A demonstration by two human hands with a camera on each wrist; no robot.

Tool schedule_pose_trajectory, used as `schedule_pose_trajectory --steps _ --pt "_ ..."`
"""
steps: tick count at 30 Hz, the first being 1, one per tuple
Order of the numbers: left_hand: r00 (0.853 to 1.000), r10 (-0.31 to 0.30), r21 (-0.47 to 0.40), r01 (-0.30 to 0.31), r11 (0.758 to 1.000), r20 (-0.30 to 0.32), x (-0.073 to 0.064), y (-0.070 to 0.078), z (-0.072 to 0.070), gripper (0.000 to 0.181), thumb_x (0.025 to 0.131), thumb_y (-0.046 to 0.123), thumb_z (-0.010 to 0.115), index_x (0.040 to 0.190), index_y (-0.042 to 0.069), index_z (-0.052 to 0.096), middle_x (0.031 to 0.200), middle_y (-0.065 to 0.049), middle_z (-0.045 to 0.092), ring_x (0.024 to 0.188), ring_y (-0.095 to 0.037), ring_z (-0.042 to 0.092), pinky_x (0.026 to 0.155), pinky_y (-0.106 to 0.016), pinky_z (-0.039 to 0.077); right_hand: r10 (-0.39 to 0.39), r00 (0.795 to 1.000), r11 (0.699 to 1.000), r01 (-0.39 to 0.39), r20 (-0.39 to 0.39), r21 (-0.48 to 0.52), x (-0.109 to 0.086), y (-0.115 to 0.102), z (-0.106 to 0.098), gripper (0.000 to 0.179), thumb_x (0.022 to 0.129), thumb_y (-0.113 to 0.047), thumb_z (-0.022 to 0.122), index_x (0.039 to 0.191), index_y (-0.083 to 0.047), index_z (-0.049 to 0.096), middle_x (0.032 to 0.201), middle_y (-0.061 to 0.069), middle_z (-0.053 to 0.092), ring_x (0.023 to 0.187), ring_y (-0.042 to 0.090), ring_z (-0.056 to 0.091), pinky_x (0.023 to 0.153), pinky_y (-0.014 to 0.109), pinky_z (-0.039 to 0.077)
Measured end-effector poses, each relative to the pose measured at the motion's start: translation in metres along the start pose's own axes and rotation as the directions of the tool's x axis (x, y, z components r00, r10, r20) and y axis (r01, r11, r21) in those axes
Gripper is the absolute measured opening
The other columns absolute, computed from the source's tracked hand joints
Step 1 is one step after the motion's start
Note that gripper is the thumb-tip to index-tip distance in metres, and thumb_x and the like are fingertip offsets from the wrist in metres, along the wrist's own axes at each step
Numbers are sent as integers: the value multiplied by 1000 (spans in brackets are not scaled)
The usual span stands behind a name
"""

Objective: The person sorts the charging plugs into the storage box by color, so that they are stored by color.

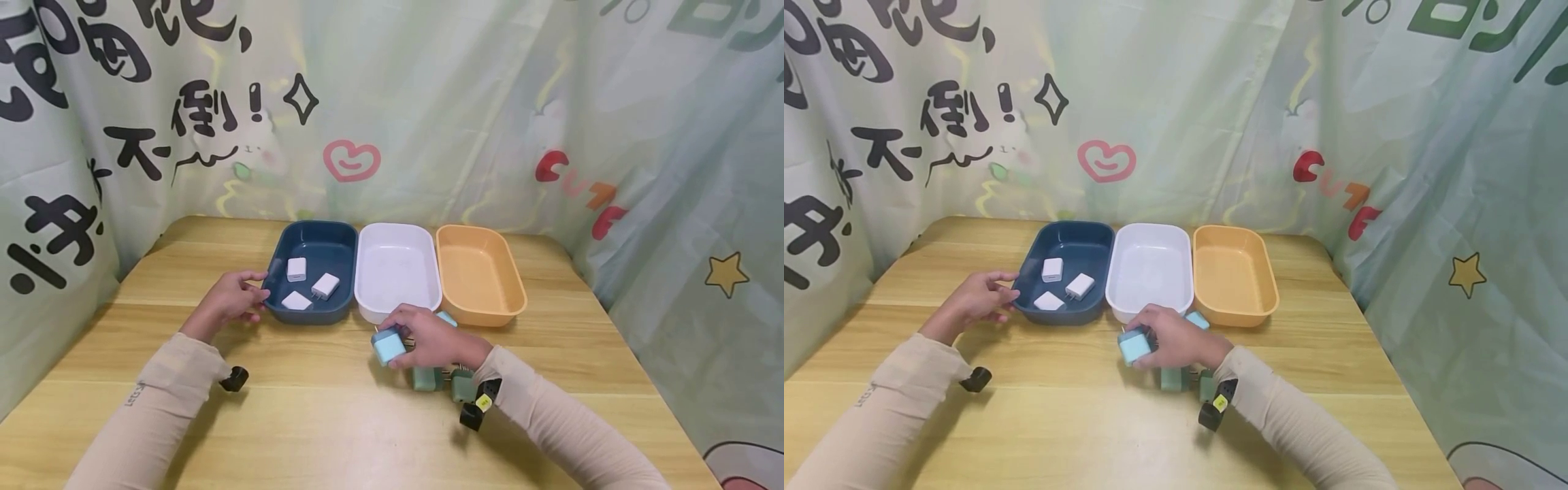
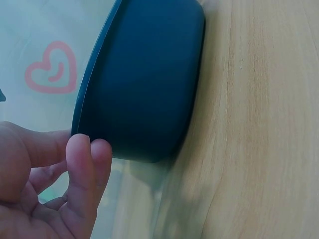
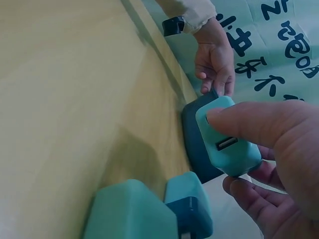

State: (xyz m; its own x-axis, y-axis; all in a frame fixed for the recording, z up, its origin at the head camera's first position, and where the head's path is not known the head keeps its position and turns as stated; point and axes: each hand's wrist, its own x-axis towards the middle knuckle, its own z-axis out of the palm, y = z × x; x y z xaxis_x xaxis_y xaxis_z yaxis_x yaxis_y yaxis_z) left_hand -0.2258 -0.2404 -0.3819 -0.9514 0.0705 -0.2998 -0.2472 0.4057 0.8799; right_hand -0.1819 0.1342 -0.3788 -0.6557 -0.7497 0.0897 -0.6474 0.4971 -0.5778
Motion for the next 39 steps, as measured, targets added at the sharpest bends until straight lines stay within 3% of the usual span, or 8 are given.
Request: schedule_pose_trajectory --steps 4,12,24,39 --pt "1000 5 2 -5 1000 -1 0 -1 -1 59 98 5 56 150 1 31 119 -28 53 82 -28 61 64 -33 57 -20 999 1000 19 -49 -21 2 0 -4 49 71 -19 87 113 -7 64 105 1 59 89 13 58 78 33 55" --pt "1000 -1 10 1 1000 -14 -1 1 -2 58 97 5 57 150 2 32 119 -28 53 83 -28 61 64 -33 57 -32 993 999 30 -115 -20 7 5 -9 50 71 -20 88 112 -4 64 102 2 61 85 12 59 73 25 54" --pt "1000 9 4 -9 1000 -15 -2 3 0 59 97 6 57 150 0 32 117 -27 53 84 -28 61 63 -32 57 -43 986 999 40 -161 -21 19 11 -23 48 72 -18 87 112 -3 64 103 4 62 86 15 59 76 30 54" --pt "1000 8 -6 -8 1000 -11 -1 -2 1 58 97 5 58 149 -1 33 113 -24 54 82 -27 61 63 -34 57 53 982 998 -55 -183 -5 29 21 -30 50 72 -20 87 112 -1 64 103 6 63 88 19 60 82 34 54"
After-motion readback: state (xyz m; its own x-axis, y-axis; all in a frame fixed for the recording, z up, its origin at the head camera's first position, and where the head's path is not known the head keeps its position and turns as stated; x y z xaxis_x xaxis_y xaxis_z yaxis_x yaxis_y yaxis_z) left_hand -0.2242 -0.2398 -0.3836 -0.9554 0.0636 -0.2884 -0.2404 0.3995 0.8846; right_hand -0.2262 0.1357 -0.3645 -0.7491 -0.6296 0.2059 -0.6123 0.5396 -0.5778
